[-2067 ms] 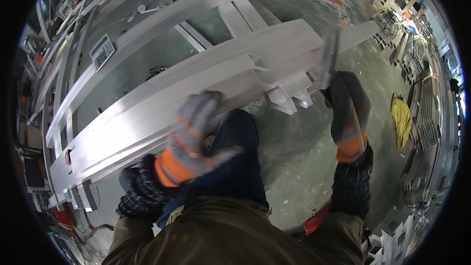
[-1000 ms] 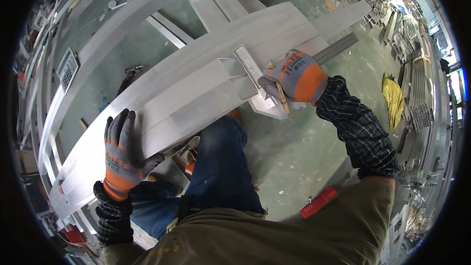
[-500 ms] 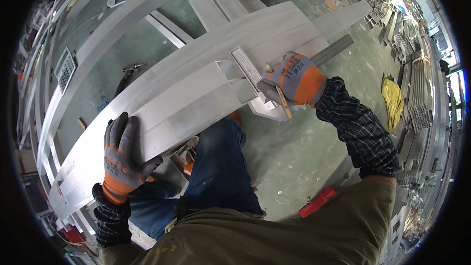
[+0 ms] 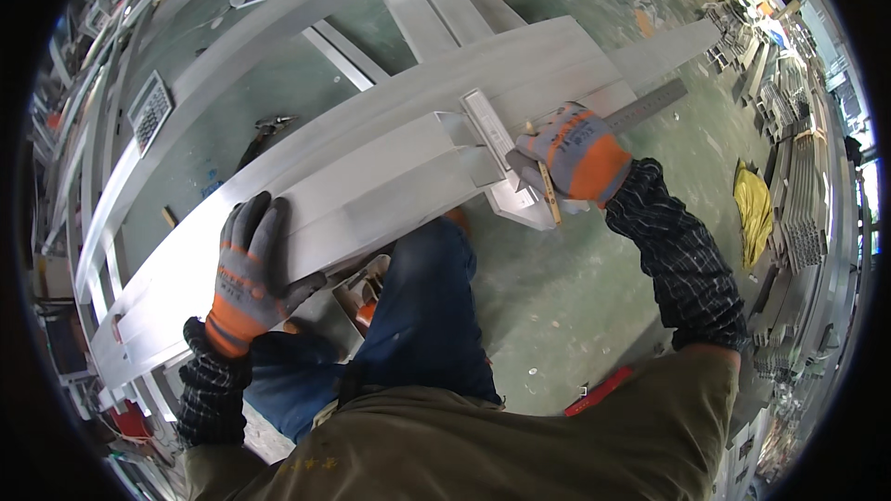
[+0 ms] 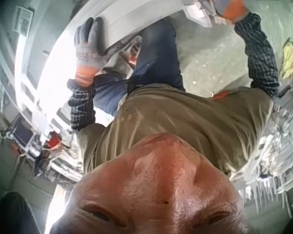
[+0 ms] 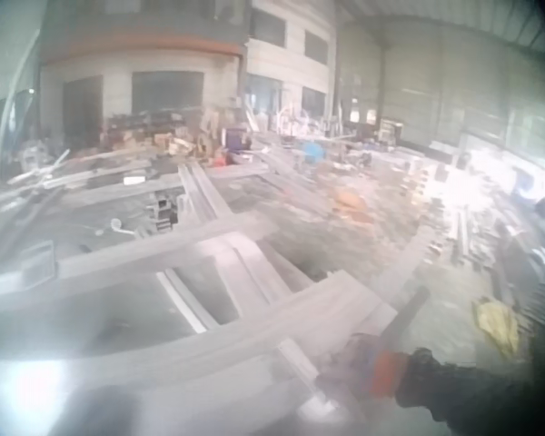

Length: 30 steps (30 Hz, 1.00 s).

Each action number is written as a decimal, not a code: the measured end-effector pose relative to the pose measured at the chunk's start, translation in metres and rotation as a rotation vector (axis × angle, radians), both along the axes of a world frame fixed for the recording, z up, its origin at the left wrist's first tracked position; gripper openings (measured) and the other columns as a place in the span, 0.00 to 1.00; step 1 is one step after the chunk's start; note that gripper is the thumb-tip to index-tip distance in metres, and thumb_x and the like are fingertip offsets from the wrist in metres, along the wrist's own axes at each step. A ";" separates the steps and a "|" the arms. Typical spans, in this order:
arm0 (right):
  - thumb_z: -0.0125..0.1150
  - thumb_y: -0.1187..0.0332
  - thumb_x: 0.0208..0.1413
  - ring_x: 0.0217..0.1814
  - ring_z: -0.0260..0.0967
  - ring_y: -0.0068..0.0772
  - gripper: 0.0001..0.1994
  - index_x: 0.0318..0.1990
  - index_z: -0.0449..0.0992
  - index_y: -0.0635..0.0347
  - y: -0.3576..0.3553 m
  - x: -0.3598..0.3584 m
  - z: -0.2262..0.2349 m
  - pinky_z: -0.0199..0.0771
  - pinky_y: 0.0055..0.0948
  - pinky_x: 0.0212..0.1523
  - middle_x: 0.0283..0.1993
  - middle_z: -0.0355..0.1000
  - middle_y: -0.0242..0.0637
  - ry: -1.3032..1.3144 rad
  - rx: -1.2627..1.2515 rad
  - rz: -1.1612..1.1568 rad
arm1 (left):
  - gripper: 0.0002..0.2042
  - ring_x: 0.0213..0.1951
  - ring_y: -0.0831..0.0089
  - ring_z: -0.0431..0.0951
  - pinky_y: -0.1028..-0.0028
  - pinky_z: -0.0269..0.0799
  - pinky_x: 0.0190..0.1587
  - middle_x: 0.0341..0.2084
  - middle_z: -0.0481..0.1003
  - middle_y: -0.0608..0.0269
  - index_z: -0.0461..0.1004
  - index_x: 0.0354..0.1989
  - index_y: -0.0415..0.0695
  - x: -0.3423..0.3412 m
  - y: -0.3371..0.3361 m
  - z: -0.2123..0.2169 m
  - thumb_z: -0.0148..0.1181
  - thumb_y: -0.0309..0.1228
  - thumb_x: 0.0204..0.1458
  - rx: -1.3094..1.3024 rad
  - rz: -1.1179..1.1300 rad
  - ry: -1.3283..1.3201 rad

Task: The person measures a long metal profile using a tape measure and calculator, then marks measurement points with a pencil. They later use a metal square to draw perpendicular lines on the profile.

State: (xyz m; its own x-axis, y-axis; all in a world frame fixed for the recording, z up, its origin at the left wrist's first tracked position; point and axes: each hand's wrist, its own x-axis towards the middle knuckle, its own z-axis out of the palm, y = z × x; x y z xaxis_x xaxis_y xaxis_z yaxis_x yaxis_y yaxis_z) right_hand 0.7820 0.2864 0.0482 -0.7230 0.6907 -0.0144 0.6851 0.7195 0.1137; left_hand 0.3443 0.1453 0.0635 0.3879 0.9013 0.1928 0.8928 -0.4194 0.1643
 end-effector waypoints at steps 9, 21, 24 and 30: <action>0.57 0.73 0.57 0.23 0.73 0.36 0.04 0.33 0.75 0.63 -0.144 -0.021 0.080 0.70 0.34 0.21 0.25 0.72 0.38 0.721 -0.393 -0.131 | 0.53 0.65 0.37 0.64 0.44 0.56 0.68 0.64 0.63 0.37 0.64 0.67 0.36 0.041 -0.006 0.038 0.74 0.61 0.36 0.225 -0.285 -0.297; 0.45 0.61 0.71 0.45 0.79 0.41 0.19 0.55 0.69 0.71 -0.184 -0.079 0.043 0.82 0.40 0.48 0.43 0.76 0.44 1.424 -1.394 -0.680 | 0.19 0.35 0.55 0.81 0.65 0.75 0.38 0.39 0.80 0.50 0.75 0.51 0.36 0.087 -0.006 0.055 0.69 0.32 0.53 0.081 -0.368 -0.541; 0.49 0.68 0.69 0.50 0.79 0.42 0.16 0.58 0.68 0.70 -0.194 -0.091 0.044 0.82 0.39 0.51 0.49 0.77 0.47 1.420 -1.336 -0.715 | 0.16 0.37 0.52 0.81 0.63 0.76 0.40 0.37 0.79 0.49 0.74 0.50 0.37 0.072 0.024 0.049 0.66 0.30 0.55 0.038 -0.279 -0.542; 0.53 0.64 0.69 0.39 0.80 0.39 0.18 0.58 0.70 0.68 -0.179 -0.089 0.017 0.83 0.36 0.43 0.44 0.79 0.51 1.422 -1.328 -0.701 | 0.15 0.46 0.46 0.78 0.57 0.75 0.49 0.44 0.78 0.44 0.74 0.51 0.40 0.056 0.081 0.013 0.61 0.33 0.58 0.083 0.011 -0.260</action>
